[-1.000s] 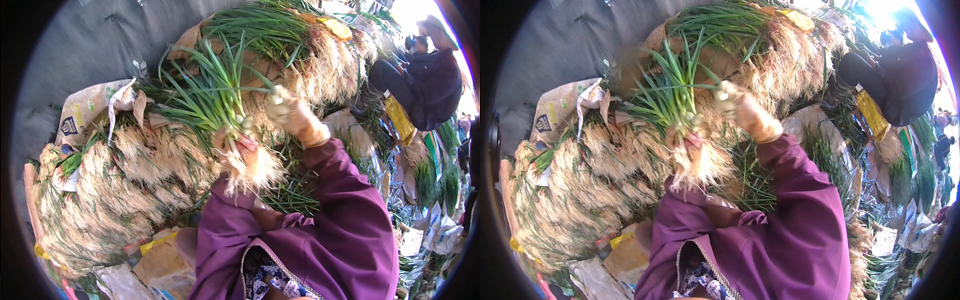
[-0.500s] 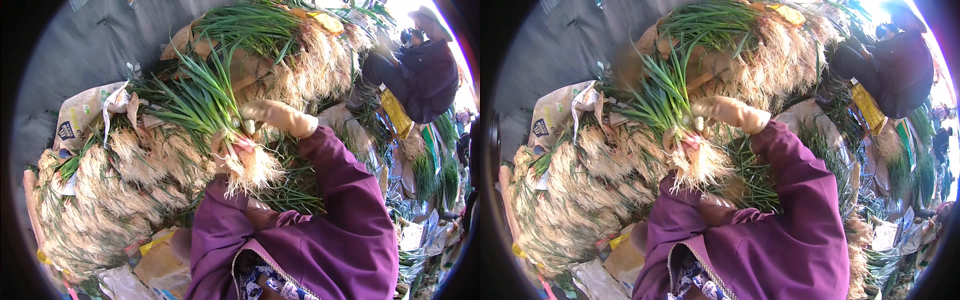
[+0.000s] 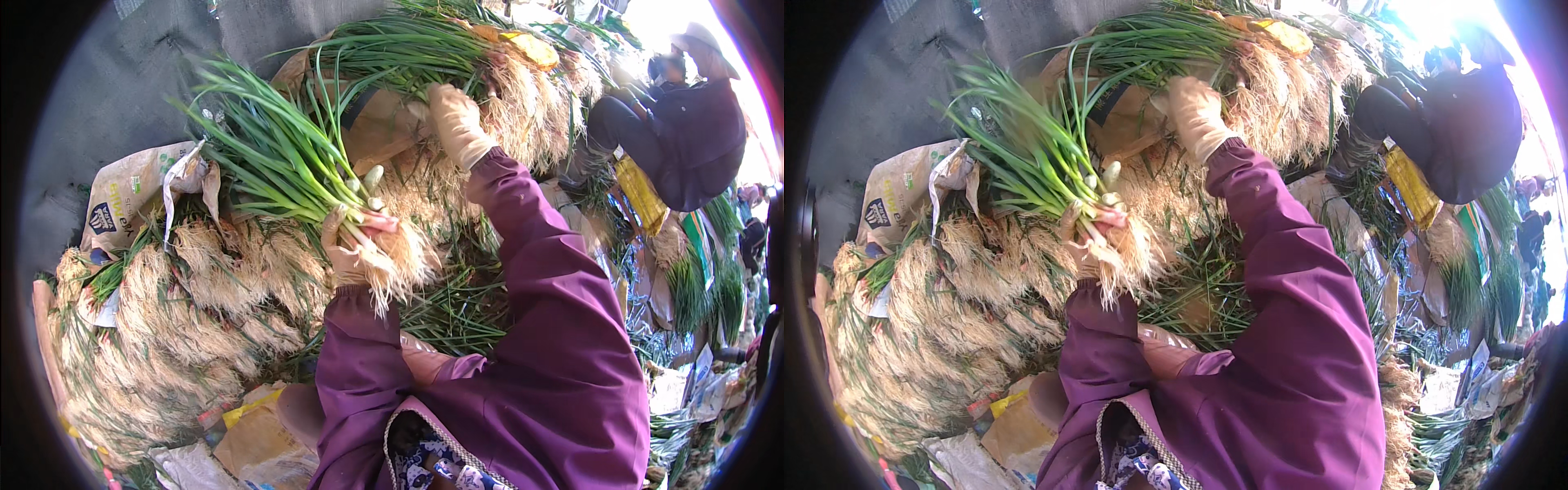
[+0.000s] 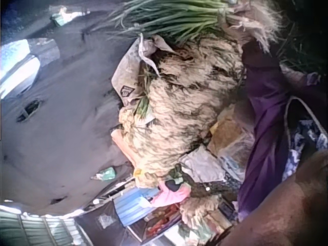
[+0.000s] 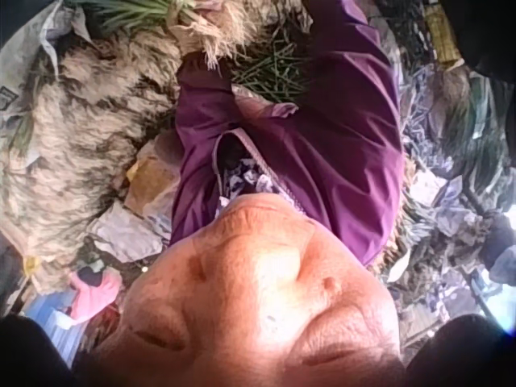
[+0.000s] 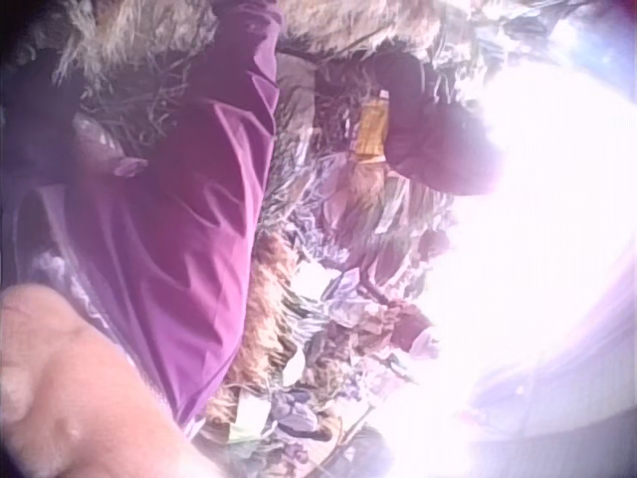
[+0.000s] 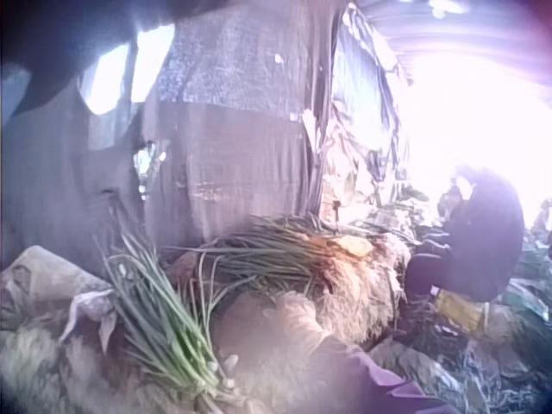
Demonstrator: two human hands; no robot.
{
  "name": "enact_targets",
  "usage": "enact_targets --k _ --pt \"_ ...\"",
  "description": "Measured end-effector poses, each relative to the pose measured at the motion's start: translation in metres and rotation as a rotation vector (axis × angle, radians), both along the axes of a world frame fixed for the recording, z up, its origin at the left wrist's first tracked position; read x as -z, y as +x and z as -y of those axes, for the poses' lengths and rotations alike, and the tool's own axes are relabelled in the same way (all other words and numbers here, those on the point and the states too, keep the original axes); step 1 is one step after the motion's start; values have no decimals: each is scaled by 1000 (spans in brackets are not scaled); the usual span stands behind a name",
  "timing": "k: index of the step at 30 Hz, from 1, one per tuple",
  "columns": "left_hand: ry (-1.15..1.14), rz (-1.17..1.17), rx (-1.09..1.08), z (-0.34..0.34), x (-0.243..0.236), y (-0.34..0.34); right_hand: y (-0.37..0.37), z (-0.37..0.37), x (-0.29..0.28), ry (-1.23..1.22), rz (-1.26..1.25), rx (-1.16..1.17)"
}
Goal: The person sits on the ground and cleans bunches of green onions by hand. They remove roots and trim the green tops, then place the cleaned onions into a sack.
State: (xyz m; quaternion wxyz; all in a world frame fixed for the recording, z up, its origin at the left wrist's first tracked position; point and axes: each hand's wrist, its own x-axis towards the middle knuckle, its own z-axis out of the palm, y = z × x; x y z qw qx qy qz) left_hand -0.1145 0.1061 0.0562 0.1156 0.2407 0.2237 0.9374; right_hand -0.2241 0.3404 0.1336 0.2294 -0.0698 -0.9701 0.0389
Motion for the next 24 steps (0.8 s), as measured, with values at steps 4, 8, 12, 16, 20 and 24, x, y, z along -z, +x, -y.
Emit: enact_targets --k 4,8,12,16,20,24 --pt "164 334 74 -7 8 2 23 -12 -1 313 31 10" --pt "-158 342 -128 -10 0 14 73 -11 -13 -112 -219 -293" --pt "237 540 228 -4 -15 29 105 -6 3 -244 21 -201" --pt "265 494 334 -6 -12 38 126 14 30 -119 -85 -148" --pt "81 603 83 -15 -1 34 143 38 42 43 -92 -295" --pt "250 607 292 -19 5 31 157 51 44 -35 -41 -386"
